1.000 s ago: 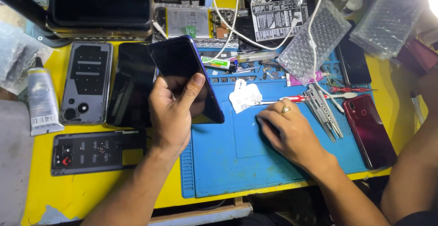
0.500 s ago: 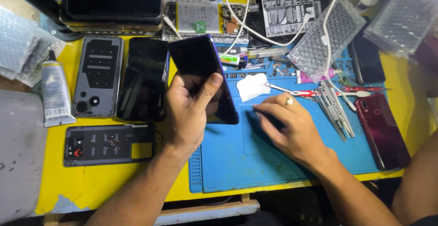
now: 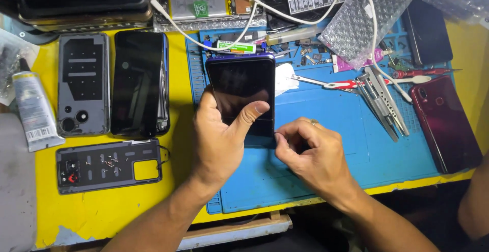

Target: Disassembling a smartphone to remove the battery and screen using specialized repair tools.

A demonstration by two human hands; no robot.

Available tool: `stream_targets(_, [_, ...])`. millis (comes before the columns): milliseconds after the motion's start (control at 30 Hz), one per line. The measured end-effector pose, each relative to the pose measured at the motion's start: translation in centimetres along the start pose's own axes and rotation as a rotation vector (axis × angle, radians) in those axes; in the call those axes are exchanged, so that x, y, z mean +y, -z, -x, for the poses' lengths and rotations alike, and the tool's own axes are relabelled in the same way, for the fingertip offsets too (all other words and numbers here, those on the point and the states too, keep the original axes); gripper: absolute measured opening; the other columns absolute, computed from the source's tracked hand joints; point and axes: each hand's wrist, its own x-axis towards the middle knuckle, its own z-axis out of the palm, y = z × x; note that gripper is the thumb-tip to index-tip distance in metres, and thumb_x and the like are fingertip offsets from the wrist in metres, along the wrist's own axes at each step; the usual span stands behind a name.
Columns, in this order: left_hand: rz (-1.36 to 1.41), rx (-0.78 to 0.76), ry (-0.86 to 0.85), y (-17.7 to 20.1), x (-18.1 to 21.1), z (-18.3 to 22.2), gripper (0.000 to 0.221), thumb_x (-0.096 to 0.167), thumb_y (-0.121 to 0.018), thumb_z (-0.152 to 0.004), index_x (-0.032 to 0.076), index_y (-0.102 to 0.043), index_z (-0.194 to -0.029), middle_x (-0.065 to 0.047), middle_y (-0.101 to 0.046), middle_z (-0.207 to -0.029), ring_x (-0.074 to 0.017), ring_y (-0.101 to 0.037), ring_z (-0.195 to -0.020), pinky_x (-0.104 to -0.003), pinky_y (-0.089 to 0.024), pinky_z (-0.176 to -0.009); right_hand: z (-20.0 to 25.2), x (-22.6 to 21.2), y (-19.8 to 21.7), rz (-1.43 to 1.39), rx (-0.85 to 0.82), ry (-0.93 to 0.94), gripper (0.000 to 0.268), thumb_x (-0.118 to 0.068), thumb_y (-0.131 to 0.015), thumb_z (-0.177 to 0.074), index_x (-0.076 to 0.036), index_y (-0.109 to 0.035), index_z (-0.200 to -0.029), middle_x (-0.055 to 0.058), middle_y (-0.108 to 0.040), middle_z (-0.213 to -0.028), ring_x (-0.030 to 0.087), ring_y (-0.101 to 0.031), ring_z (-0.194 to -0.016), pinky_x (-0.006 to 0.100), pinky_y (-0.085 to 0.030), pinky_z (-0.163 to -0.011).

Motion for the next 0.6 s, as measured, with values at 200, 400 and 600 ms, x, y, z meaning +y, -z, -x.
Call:
stream_targets(200, [-0.078, -0.002, 0.012, 0.1, -0.4, -0.5, 0.031, 0.022, -0.082, -0.088, 0.003, -0.063, -0.102, -0.014, -0.081, -0.095, -0.0224, -0.080, -0.091, -0.037, -0.063, -0.082, 0.0, 0.7, 0.6, 0.000, -0.051, -0.191, 0.007, -0.004, -0.079, -0.081, -0.009, -0.075, -0.077, 0.006, -0.066, -0.057, 0.017, -0.061, -0.049, 0.028, -0.051, -0.048])
stream_targets(400, [-0.034, 0.035, 0.069, 1.1, 0.2, -2.1, 0.032, 0.026, -0.084, -0.086, 0.006, -0.065, -0.100, -0.008, -0.079, -0.088, -0.0138, -0.077, -0.085, -0.032, -0.064, -0.076, -1.2, 0.4, 1.9, -0.096, -0.104, -0.434, 0.001, -0.004, -0.075, -0.082, -0.004, -0.076, -0.081, 0.005, -0.063, -0.058, 0.010, -0.051, -0.056, 0.027, -0.047, -0.051])
stream_targets(600, [0.138, 0.168, 0.109, 2.6, 0.4, -2.7, 0.028, 0.025, -0.087, -0.085, 0.008, -0.066, -0.093, -0.003, -0.073, -0.080, -0.0087, -0.069, -0.075, -0.029, -0.065, -0.064, -3.6, -1.9, 0.0, 0.038, -0.285, -0.199, 0.003, -0.008, -0.079, -0.080, -0.006, -0.079, -0.082, 0.016, -0.073, -0.065, 0.028, -0.068, -0.055, 0.038, -0.054, -0.055])
